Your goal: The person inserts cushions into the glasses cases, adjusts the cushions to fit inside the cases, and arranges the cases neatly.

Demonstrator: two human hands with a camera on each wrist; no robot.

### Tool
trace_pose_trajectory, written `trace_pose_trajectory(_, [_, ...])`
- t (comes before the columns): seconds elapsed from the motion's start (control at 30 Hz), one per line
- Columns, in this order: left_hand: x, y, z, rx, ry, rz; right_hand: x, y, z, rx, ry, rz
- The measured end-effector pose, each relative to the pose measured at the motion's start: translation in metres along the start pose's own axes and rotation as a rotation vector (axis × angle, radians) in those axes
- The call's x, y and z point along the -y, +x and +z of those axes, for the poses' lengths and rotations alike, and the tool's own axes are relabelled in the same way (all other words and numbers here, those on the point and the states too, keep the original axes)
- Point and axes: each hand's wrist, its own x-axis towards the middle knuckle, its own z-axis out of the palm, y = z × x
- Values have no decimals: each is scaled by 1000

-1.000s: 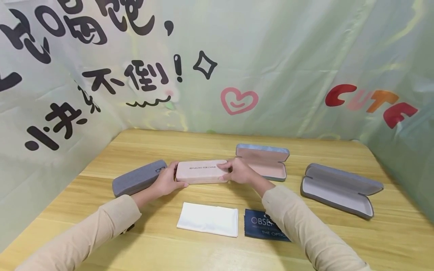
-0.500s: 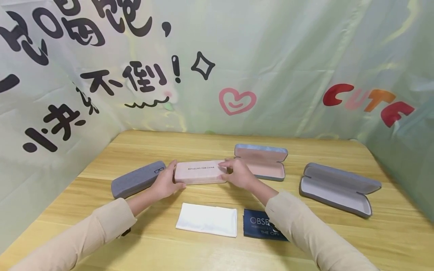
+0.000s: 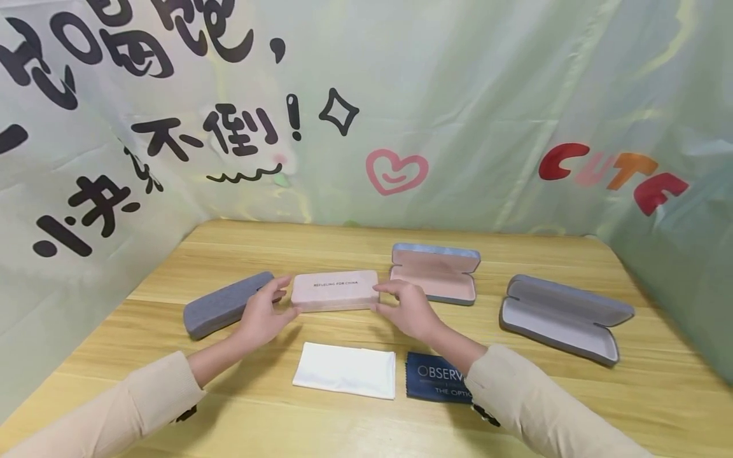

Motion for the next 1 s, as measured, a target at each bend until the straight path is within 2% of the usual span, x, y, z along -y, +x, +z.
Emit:
trace_pose_trajectory(0.17, [-1,-9,-1,-68,-66,-21,6,-14,3,-23,78,55])
trace_pose_trajectory(0.27, [-1,-14,0,-77,-91,-22,10,-23,4,-13,123,108])
trace_pose_trajectory(0.37, [0,-18,0,-77,-87,5,14,-32,5,16,179,156])
trace_pose_trajectory(0.53, [3,-24,0,-68,-101,9,15,-47,7,96,265,190])
trace_pose_trajectory(0.6, [4,-27,0,-56,-112,3,15,-52,7,130,286,194])
trace_pose_trajectory(0.73, [6,-35,4,-6,-114,34,13,-60,8,181,289,183])
trace_pose_trajectory(1.0, [6,-49,11,130,-29,41,9,-67,8,207,234,180])
